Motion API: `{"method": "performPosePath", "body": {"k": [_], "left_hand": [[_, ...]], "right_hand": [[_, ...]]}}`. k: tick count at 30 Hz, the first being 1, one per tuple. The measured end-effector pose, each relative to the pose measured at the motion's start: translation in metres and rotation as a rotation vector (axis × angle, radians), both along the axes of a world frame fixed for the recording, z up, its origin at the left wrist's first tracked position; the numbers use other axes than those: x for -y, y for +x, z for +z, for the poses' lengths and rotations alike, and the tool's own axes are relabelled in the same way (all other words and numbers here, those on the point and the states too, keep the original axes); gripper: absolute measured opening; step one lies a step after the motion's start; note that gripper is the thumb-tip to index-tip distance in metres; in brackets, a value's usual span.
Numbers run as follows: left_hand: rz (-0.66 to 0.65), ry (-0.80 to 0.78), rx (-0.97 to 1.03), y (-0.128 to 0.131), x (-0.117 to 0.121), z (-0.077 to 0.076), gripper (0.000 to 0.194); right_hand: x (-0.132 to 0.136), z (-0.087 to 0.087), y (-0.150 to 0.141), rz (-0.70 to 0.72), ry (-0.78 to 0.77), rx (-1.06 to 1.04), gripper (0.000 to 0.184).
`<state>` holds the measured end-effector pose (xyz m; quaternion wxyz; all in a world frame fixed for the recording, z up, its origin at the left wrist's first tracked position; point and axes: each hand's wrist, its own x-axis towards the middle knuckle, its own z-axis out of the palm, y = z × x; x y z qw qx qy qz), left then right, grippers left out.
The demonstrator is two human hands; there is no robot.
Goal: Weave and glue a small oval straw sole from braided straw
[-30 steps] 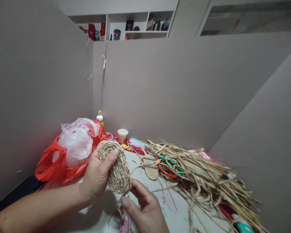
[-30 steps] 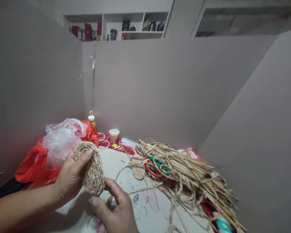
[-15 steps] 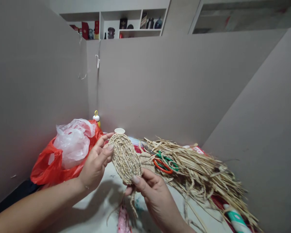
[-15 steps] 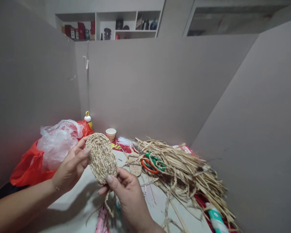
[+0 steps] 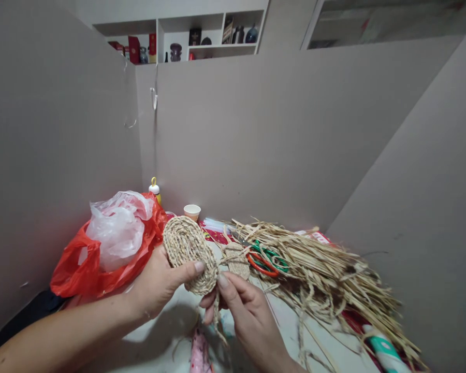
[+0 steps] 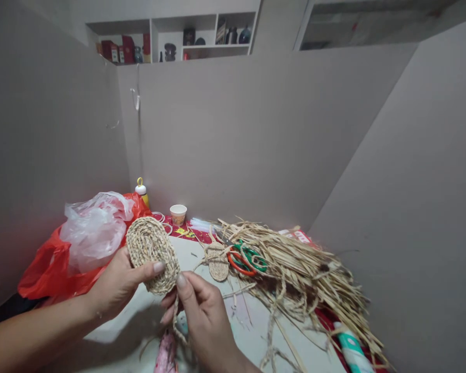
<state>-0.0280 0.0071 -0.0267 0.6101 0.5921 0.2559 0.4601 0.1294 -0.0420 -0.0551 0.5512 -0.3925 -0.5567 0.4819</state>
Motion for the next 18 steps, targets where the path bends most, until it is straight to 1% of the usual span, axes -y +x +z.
{"method": "performPosePath", "body": {"k": [6, 11, 15, 18], "left_hand": [[-0.023, -0.025, 0.051, -0.001, 0.003, -0.003, 0.019], [-0.004, -0.041, 0.069, 0.0, 0.003, -0.005, 0.021], [0.052, -0.04, 0.101, 0.002, 0.002, -0.005, 0.026], [0.105, -0.044, 0.124, 0.003, 0.002, -0.004, 0.034]], "right_hand": [[0.003, -0.007, -0.003, -0.033, 0.03, 0.022, 0.046], [0.005, -0.011, -0.003, -0.057, 0.072, 0.068, 0.045], [0.007, -0.013, -0.004, -0.046, 0.108, 0.127, 0.046], [0.009, -0.014, -0.008, -0.088, 0.133, 0.189, 0.05]]}}
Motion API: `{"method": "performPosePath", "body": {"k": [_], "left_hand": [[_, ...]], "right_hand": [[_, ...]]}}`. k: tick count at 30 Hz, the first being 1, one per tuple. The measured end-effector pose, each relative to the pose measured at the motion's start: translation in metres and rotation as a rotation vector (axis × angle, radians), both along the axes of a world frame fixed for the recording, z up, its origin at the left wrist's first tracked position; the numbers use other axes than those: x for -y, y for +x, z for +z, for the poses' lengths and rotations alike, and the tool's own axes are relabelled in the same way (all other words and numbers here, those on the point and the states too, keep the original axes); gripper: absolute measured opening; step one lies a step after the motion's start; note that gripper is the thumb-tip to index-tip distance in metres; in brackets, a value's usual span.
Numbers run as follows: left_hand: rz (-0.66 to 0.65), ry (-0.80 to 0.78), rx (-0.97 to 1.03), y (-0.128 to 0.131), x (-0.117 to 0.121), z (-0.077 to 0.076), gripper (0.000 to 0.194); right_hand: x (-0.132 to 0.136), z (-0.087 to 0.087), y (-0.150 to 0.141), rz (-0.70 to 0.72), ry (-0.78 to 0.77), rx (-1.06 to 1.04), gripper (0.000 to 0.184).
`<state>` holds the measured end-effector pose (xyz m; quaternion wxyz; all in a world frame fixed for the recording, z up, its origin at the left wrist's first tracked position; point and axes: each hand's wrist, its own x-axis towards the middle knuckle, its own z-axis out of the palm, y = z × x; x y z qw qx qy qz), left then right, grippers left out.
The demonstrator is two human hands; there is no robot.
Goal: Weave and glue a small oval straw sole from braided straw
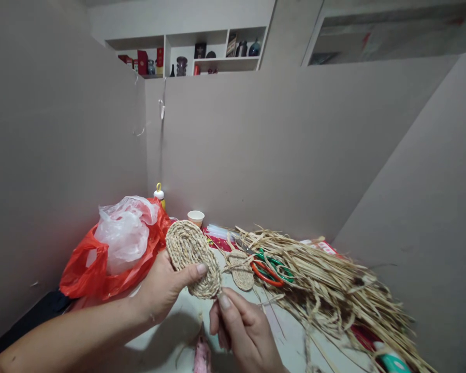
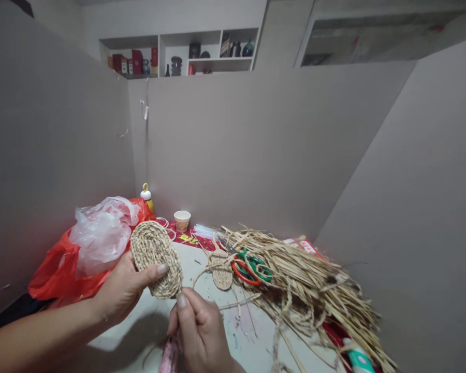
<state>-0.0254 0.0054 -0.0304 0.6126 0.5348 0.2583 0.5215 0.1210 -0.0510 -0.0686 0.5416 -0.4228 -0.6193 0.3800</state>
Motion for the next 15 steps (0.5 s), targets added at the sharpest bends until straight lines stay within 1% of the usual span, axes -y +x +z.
{"method": "performPosePath", "body": {"k": [2, 6, 10, 12, 14, 15], "left_hand": [[0.015, 0.004, -0.005, 0.0, 0.001, 0.0, 0.033], [0.028, 0.011, -0.018, 0.001, 0.002, -0.001, 0.028], [0.058, 0.012, 0.004, 0.003, 0.003, -0.003, 0.033], [0.081, 0.022, -0.001, 0.004, 0.003, -0.005, 0.027], [0.058, 0.033, -0.017, 0.005, 0.004, -0.007, 0.021], [0.032, 0.031, -0.024, 0.006, 0.004, -0.008, 0.021]], "right_hand": [[0.002, -0.001, -0.003, -0.029, 0.008, 0.015, 0.05], [0.004, -0.004, -0.009, -0.024, -0.009, -0.001, 0.049], [0.004, -0.01, -0.012, -0.023, -0.026, -0.022, 0.05], [0.003, -0.014, -0.013, -0.019, -0.042, -0.026, 0.051], [0.001, -0.019, -0.015, -0.006, -0.055, -0.033, 0.05], [0.0, -0.021, -0.015, -0.004, -0.056, -0.033, 0.049]]}}
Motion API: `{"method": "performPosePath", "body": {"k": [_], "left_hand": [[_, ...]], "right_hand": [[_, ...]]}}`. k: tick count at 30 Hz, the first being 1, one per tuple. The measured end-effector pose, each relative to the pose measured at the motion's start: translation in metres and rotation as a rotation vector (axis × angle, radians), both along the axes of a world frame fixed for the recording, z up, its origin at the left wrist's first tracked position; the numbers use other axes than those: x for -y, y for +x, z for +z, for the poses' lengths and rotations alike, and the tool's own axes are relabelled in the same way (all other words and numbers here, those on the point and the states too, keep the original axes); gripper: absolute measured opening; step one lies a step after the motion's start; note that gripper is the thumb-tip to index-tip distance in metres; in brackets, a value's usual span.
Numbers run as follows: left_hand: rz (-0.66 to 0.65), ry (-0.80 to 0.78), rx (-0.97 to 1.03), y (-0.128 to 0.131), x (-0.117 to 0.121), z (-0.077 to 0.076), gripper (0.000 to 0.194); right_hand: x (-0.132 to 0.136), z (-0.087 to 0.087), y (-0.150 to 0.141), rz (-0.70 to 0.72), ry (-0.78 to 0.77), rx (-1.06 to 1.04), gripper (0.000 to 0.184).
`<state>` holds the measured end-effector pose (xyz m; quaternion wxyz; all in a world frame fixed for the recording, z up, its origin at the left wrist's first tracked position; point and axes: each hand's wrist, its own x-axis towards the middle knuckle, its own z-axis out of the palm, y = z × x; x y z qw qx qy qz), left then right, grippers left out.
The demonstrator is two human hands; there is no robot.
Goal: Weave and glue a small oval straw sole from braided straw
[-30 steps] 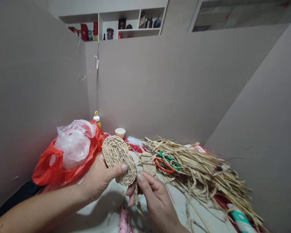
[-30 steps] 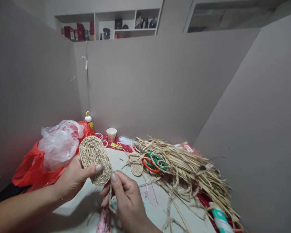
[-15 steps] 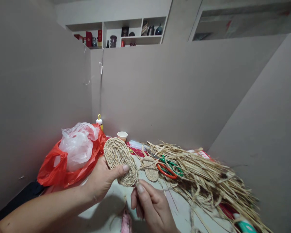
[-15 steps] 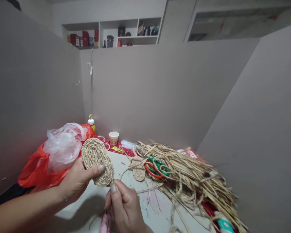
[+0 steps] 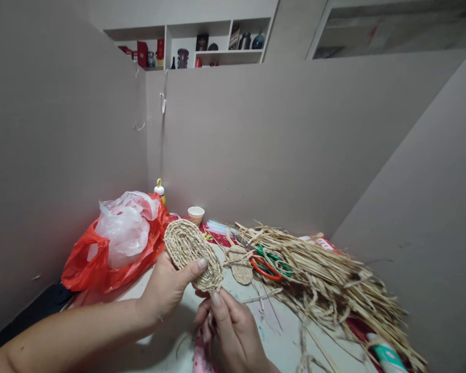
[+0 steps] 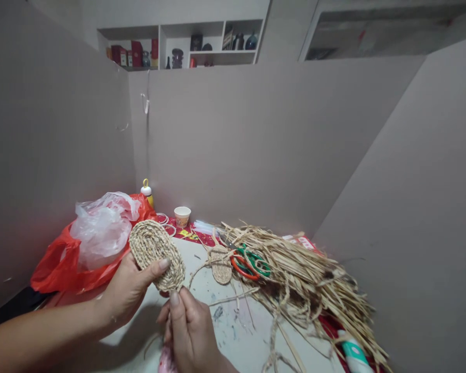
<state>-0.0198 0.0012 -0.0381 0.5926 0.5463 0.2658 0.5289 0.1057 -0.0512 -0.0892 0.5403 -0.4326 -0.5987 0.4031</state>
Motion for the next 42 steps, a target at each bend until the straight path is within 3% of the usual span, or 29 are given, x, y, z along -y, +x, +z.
{"method": "performPosePath", "body": {"k": [3, 8, 17, 22, 24, 26, 29, 30, 32, 35, 38, 42], "left_hand": [[-0.033, -0.024, 0.003, 0.001, 0.001, -0.003, 0.025], [0.026, -0.041, 0.007, 0.002, 0.004, -0.005, 0.024], [0.022, -0.104, -0.001, 0.004, 0.003, -0.012, 0.03], [-0.029, -0.084, -0.004, 0.002, 0.004, -0.007, 0.029], [-0.106, -0.065, 0.007, 0.001, 0.004, -0.002, 0.027], [-0.172, -0.055, 0.043, 0.0, 0.003, 0.004, 0.03], [-0.132, -0.084, 0.057, -0.002, 0.0, 0.009, 0.042], [-0.101, -0.103, 0.043, -0.002, -0.001, 0.01, 0.041], [-0.074, -0.144, 0.022, -0.003, -0.001, 0.009, 0.037], [-0.138, -0.184, 0.016, -0.002, 0.002, 0.008, 0.038], [-0.211, -0.2, -0.014, -0.001, 0.007, 0.008, 0.043], [-0.202, -0.256, -0.021, 0.001, 0.009, 0.003, 0.044]], "right_hand": [[-0.003, -0.002, -0.001, -0.01, 0.035, 0.042, 0.048], [-0.005, 0.0, 0.0, -0.012, 0.099, 0.11, 0.049], [-0.007, -0.004, -0.005, 0.14, -0.137, -0.213, 0.049], [-0.009, -0.007, -0.005, 0.155, -0.118, -0.265, 0.046], [-0.01, -0.004, 0.0, 0.104, -0.01, -0.208, 0.041], [-0.013, 0.005, 0.012, -0.02, 0.191, -0.064, 0.037], [-0.022, 0.023, 0.039, -0.229, 0.612, 0.302, 0.025], [-0.025, 0.028, 0.049, -0.241, 0.687, 0.351, 0.023], [-0.031, 0.038, 0.068, -0.234, 0.817, 0.475, 0.033], [-0.039, 0.043, 0.085, -0.343, 1.058, 0.885, 0.047], [-0.046, 0.037, 0.086, -0.438, 1.141, 1.103, 0.048], [-0.052, 0.02, 0.079, -0.418, 1.14, 1.164, 0.044]]}}
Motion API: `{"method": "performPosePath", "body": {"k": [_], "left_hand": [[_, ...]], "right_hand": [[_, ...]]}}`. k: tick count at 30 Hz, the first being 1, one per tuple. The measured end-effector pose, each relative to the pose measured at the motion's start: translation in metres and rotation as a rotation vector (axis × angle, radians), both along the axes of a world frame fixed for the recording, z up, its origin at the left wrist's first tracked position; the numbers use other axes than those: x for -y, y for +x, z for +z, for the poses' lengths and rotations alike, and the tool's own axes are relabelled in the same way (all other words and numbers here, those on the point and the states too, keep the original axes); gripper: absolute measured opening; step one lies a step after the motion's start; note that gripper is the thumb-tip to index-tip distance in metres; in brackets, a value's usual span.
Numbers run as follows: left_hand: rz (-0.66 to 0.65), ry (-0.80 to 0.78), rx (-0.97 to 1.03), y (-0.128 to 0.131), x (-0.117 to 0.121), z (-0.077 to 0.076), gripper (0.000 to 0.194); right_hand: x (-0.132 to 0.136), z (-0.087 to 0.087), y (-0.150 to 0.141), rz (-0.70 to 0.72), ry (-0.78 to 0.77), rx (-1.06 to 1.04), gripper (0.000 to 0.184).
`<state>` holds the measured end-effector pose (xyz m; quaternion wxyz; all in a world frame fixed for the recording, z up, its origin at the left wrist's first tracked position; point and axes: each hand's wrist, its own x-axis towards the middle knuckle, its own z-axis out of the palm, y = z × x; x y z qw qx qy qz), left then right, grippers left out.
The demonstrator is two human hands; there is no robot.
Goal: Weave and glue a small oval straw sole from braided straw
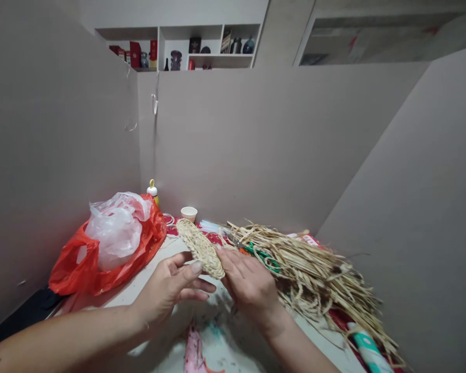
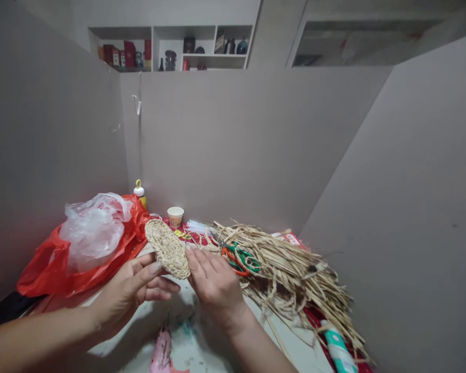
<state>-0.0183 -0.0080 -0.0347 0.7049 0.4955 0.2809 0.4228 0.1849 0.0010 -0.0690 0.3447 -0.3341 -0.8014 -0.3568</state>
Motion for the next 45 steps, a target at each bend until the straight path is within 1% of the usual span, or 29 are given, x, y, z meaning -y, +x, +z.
{"method": "performPosePath", "body": {"k": [4, 9, 13, 16, 20, 23, 26, 28, 29, 30, 32, 34, 36, 37, 38, 40, 43, 45], "left_hand": [[0.063, -0.046, -0.019, 0.004, -0.005, -0.008, 0.037], [0.101, -0.069, -0.025, 0.008, -0.008, -0.01, 0.03], [0.091, -0.06, -0.018, 0.009, -0.01, -0.008, 0.02], [0.087, -0.052, -0.011, 0.009, -0.012, -0.009, 0.019], [0.075, -0.036, 0.003, 0.009, -0.017, -0.01, 0.02], [0.063, -0.024, -0.005, 0.008, -0.024, -0.009, 0.022], [0.039, 0.017, -0.041, 0.004, -0.034, -0.006, 0.018], [-0.031, 0.053, -0.074, 0.001, -0.041, -0.005, 0.012], [-0.08, 0.063, -0.091, 0.0, -0.043, -0.004, 0.011], [-0.13, 0.066, -0.108, -0.001, -0.045, -0.005, 0.01], [-0.222, 0.055, -0.142, -0.002, -0.047, -0.008, 0.01], [-0.285, 0.043, -0.172, -0.002, -0.047, -0.011, 0.013], [-0.347, 0.056, -0.215, 0.0, -0.046, -0.015, 0.016], [-0.378, 0.069, -0.24, 0.001, -0.045, -0.017, 0.016], [-0.409, 0.083, -0.262, 0.002, -0.044, -0.018, 0.017], [-0.456, 0.102, -0.291, 0.004, -0.041, -0.019, 0.015], [-0.478, 0.097, -0.286, 0.006, -0.037, -0.022, 0.01], [-0.471, 0.101, -0.282, 0.007, -0.034, -0.026, 0.006]], "right_hand": [[-0.001, -0.013, -0.004, -0.034, -0.068, 0.013, 0.043], [-0.001, -0.015, -0.005, -0.054, -0.101, -0.007, 0.042], [-0.002, -0.012, -0.004, -0.054, -0.112, -0.029, 0.038], [-0.001, -0.008, -0.006, -0.059, -0.147, -0.059, 0.034], [0.0, -0.001, -0.009, -0.072, -0.239, -0.108, 0.034], [0.002, 0.004, -0.008, -0.074, -0.315, -0.122, 0.04], [0.004, 0.01, 0.0, -0.061, -0.461, -0.172, 0.054], [0.007, 0.016, 0.006, -0.029, -0.57, -0.292, 0.054], [0.008, 0.019, 0.008, -0.006, -0.624, -0.392, 0.049], [0.009, 0.023, 0.009, 0.02, -0.684, -0.515, 0.043], [0.011, 0.031, 0.006, 0.099, -0.852, -0.801, 0.035], [0.012, 0.036, 0.0, 0.236, -1.046, -1.047, 0.034], [0.012, 0.035, -0.009, 0.42, -1.21, -1.203, 0.035], [0.012, 0.033, -0.013, 0.498, -1.267, -1.26, 0.034], [0.012, 0.03, -0.017, 0.555, -1.311, -1.31, 0.032], [0.014, 0.021, -0.024, 0.6, -1.355, -1.408, 0.031], [0.017, 0.009, -0.033, 0.583, -1.363, -1.539, 0.031], [0.02, 0.005, -0.038, 0.574, -1.362, -1.606, 0.03]]}}
